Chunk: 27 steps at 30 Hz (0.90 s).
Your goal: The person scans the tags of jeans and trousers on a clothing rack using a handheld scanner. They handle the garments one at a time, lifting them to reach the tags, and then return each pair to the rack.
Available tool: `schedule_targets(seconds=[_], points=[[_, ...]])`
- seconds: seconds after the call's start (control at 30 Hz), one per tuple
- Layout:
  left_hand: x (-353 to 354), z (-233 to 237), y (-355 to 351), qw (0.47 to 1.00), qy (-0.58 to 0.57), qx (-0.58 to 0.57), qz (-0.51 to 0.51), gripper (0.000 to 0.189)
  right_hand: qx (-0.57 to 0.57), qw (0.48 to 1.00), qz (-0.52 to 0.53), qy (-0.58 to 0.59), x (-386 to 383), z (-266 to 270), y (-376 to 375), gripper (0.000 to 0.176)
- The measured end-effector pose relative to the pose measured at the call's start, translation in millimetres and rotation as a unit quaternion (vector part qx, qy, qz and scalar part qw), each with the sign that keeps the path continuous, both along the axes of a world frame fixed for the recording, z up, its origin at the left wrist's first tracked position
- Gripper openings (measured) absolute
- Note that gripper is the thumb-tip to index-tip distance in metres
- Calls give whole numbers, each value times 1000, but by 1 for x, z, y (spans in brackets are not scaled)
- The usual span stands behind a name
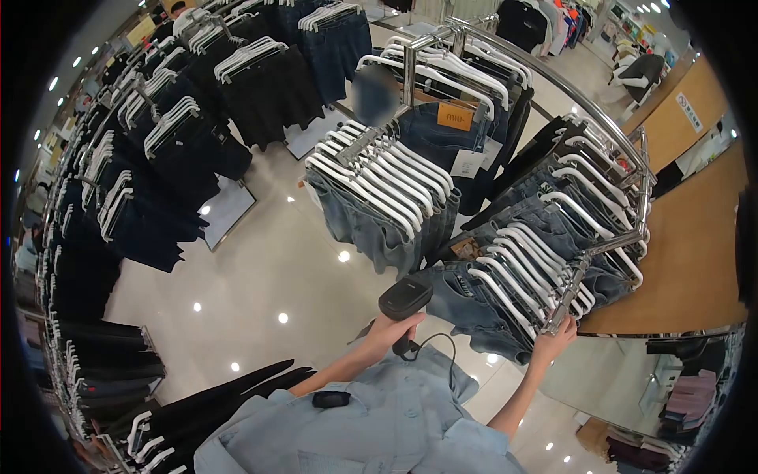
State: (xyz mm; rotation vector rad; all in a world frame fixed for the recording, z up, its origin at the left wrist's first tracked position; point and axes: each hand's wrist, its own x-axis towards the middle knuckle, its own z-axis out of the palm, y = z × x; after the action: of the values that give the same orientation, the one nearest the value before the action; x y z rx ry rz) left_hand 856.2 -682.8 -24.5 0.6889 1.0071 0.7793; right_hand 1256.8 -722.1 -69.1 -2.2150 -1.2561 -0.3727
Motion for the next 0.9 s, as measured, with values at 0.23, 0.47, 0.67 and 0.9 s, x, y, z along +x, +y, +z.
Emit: schedule_targets(seconds=[0.23,0.47,0.67,0.9], points=[[5,2,3,1000,3,3,-25,14,17,1000,-12,16,-4,0,-1,74],[10,2,6,999,19,7,-36,13,1,1000,-20,-1,4,-11,-5,78],[8,-5,8,999,9,24,-30,14,7,1000,-16,-8,4,-10,-5,76],[7,3,8,999,19,5,-28,15,23,1000,-8,1,1,-11,-4,80]])
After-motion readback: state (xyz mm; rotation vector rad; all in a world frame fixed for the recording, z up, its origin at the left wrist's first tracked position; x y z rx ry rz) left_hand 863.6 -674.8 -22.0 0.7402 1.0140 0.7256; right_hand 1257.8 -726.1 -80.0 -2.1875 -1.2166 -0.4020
